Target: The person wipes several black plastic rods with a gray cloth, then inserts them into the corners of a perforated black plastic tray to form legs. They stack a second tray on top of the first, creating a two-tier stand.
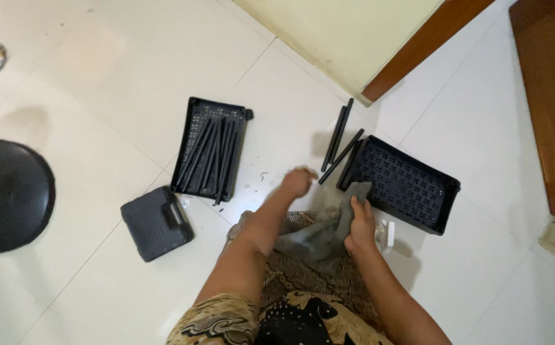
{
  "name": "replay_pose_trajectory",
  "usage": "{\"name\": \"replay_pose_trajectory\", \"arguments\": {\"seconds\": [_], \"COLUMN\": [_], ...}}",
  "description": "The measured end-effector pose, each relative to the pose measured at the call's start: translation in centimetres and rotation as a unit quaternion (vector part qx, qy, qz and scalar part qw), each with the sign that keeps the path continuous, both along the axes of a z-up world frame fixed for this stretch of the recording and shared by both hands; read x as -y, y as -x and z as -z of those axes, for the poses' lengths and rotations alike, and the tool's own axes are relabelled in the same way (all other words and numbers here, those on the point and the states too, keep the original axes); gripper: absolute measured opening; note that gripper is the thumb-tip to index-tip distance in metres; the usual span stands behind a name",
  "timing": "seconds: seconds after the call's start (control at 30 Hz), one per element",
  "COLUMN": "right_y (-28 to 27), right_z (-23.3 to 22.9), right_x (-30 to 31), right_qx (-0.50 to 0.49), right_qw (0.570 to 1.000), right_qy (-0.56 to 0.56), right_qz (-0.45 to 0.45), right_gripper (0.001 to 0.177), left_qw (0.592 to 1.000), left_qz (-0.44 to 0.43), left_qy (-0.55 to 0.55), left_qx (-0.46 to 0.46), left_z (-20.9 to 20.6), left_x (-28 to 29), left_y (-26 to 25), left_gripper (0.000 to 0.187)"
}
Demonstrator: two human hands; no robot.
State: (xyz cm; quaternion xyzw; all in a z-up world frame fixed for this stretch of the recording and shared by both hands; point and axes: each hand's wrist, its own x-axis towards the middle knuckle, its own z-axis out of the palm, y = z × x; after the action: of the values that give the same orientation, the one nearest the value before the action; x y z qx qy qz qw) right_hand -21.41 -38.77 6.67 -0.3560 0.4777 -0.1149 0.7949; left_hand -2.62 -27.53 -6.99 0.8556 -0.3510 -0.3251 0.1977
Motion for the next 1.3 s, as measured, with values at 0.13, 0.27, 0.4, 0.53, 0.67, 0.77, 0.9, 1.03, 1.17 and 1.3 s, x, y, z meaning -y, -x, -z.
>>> {"name": "replay_pose_trajectory", "arguments": {"seconds": [0.13,0.27,0.4,0.53,0.67,0.77,0.9,1.03,1.17,1.3], "right_y": [1.4,2.3,2.3,2.5,2.9,3.2,3.2,2.1,2.2,2.1], "right_z": [-0.2,-0.2,-0.3,-1.2,-2.0,-2.5,-3.7,-7.1,-11.5,-13.7], "right_x": [0.6,1.0,1.4,2.0,2.1,1.9,1.5,0.8,-0.3,-2.9], "right_qx": [0.034,-0.123,-0.099,-0.075,-0.032,0.005,0.022,0.074,0.134,0.188], "right_qw": [0.999,0.991,0.994,0.995,0.999,0.999,0.995,0.993,0.991,0.982], "right_qy": [-0.009,-0.001,-0.021,-0.046,-0.035,-0.049,-0.084,-0.079,-0.025,0.023], "right_qz": [-0.041,-0.053,-0.035,-0.039,-0.026,-0.003,0.042,0.056,0.010,-0.025], "right_gripper": [0.073,0.075,0.073,0.067,0.058,0.053,0.053,0.053,0.056,0.056], "left_qw": [0.989,0.988,0.988,0.991,0.922,0.961,0.928,0.825,0.855,0.900], "left_qz": [0.092,0.078,0.055,0.036,-0.343,-0.255,-0.305,-0.283,-0.268,-0.198], "left_qy": [-0.027,-0.081,-0.106,-0.108,0.023,0.068,0.149,0.286,0.259,0.289], "left_qx": [0.110,0.104,0.098,0.072,-0.178,-0.077,-0.153,-0.397,-0.360,-0.261], "left_z": [2.8,4.3,4.4,3.0,1.7,1.0,-0.7,-6.3,-14.9,-21.9], "left_x": [3.7,5.3,5.4,4.6,2.3,0.5,-0.5,-3.4,-7.1,-10.0], "left_y": [3.6,5.4,5.4,5.0,4.7,5.0,5.8,7.8,11.0,14.6], "left_gripper": [0.048,0.042,0.043,0.030,0.032,0.022,0.032,0.058,0.057,0.055]}}
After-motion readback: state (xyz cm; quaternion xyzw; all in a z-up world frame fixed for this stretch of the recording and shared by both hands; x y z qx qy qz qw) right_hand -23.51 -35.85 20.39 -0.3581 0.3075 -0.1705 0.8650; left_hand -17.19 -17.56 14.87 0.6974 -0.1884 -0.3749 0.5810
